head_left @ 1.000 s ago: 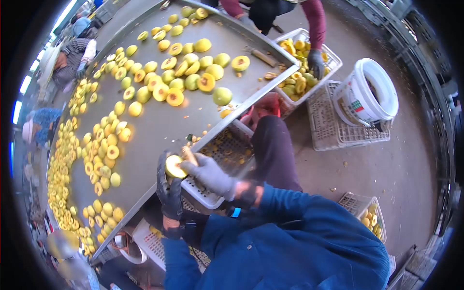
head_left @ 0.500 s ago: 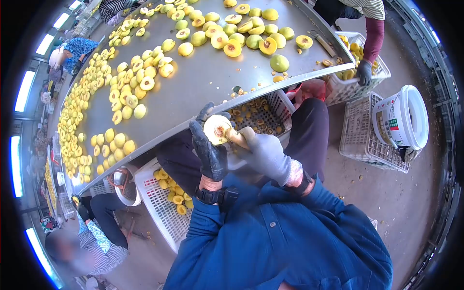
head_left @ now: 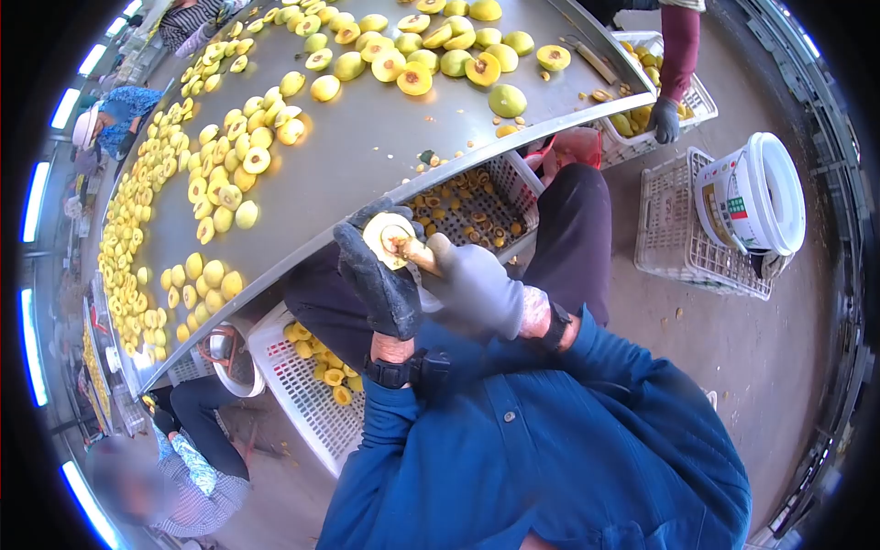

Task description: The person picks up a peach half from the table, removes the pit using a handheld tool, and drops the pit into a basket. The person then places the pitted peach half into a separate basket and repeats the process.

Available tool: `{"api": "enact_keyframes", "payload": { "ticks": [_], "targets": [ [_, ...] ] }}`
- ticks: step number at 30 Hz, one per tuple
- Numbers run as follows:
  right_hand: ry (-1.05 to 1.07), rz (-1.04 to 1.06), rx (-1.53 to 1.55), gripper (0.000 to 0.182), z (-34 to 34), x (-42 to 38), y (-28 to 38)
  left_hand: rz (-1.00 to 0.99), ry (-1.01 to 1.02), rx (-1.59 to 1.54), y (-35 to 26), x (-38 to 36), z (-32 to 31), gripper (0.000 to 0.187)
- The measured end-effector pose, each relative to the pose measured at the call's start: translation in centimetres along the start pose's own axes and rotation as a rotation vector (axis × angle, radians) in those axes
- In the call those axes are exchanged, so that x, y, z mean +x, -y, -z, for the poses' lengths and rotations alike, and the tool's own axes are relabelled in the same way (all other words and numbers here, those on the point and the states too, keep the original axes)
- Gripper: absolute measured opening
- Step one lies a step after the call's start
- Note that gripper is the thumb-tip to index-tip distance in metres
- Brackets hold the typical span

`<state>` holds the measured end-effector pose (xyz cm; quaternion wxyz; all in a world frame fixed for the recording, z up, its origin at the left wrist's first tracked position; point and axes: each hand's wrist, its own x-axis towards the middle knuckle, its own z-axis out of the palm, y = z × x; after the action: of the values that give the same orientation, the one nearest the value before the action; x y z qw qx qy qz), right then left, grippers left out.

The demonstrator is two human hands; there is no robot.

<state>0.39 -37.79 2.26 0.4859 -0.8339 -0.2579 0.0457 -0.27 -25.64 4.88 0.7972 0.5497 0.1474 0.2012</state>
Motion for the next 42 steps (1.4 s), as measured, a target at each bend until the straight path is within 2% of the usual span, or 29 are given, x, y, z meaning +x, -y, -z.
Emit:
{"api": "enact_keyframes", "payload": {
  "ticks": [3,4,7,8,11,12,14,16,18,19,20,21,23,24,27,29,31,32,33,34,35,36,39,41,42],
  "targets": [
    [0.079,-0.084,0.070,0.024,0.9,0.4,1.1,-0.055,-0.009,0.126,-0.1,0.0,0.5,0.063],
    [0.202,-0.216,0.231,0.025,1.8,0.4,2.0,-0.055,-0.037,0.137,-0.2,-0.2,0.3,0.062],
    [0.311,-0.288,0.697,0.026,1.6,0.1,1.6,-0.117,-0.052,0.288,-0.5,-0.4,0.2,0.063],
    [0.314,-0.297,0.608,0.025,1.8,0.0,1.7,-0.126,-0.069,0.280,-0.4,-0.3,0.1,0.059],
    [0.454,-0.455,0.822,0.022,3.5,0.3,2.9,-0.032,0.058,0.179,-0.8,0.3,0.6,0.057],
    [0.559,-0.526,0.881,0.022,3.2,0.6,2.4,-0.015,0.072,0.159,-0.9,0.4,0.6,0.057],
    [0.569,-0.496,0.972,0.019,2.7,0.7,1.7,-0.030,0.037,0.159,-0.7,0.9,0.0,0.056],
    [0.547,-0.465,0.850,0.018,3.7,0.5,1.7,-0.097,0.260,0.293,-1.6,1.6,1.4,0.054],
    [0.505,-0.318,0.639,0.018,3.2,0.2,0.5,-0.185,0.524,0.530,-3.2,2.3,2.2,0.054],
    [0.484,-0.242,0.532,0.018,3.0,0.2,0.1,-0.157,0.550,0.503,-3.5,2.5,2.3,0.054],
    [0.552,-0.343,0.694,0.019,4.4,0.3,1.9,-0.133,0.575,0.475,-3.8,2.6,2.4,0.054],
    [0.578,-0.348,0.768,0.019,4.0,0.3,1.7,-0.110,0.601,0.446,-4.0,2.8,2.4,0.055],
    [0.636,-0.368,0.917,0.020,2.5,0.1,0.7,-0.126,0.528,0.255,-2.7,2.4,1.9,0.055],
    [0.477,-0.162,0.940,0.019,1.7,-0.1,0.5,-0.114,0.502,0.199,-2.1,2.3,1.9,0.055],
    [0.602,-0.161,0.456,0.016,2.8,0.9,-1.0,-0.081,0.462,-0.051,0.0,2.1,1.3,0.053],
    [0.609,-0.229,0.677,0.013,2.7,0.9,-0.8,-0.083,0.498,-0.216,0.6,2.4,1.0,0.053],
    [0.590,-0.256,0.974,0.015,1.2,0.2,-0.9,-0.039,0.478,-0.207,0.8,2.7,1.6,0.050],
    [0.590,-0.223,0.980,0.015,0.7,0.2,-1.3,-0.015,0.466,-0.202,0.8,3.0,1.9,0.049],
    [0.590,-0.190,0.986,0.016,0.3,0.2,-1.7,-0.085,0.478,0.013,0.5,3.2,2.3,0.047],
    [0.505,-0.038,0.993,0.017,-0.6,0.2,-2.1,-0.154,0.488,0.226,0.1,3.6,2.5,0.044],
    [0.474,0.041,0.927,0.017,-0.4,0.4,-2.2,-0.222,0.497,0.439,-0.4,4.0,2.6,0.042],
    [0.437,0.116,0.861,0.018,-0.2,0.6,-2.3,0.051,0.724,0.103,-1.5,4.7,2.0,0.034],
    [0.450,0.082,0.544,0.021,1.5,1.8,-3.6,-0.181,0.817,0.475,-1.9,5.4,2.1,0.033],
    [0.392,-0.007,0.434,0.023,0.9,2.7,-4.5,-0.199,0.591,0.366,1.7,6.1,3.2,0.037],
    [0.353,0.095,0.271,0.020,0.2,3.0,-6.0,-0.204,0.478,0.310,4.3,6.5,3.8,0.039]
  ]
}}
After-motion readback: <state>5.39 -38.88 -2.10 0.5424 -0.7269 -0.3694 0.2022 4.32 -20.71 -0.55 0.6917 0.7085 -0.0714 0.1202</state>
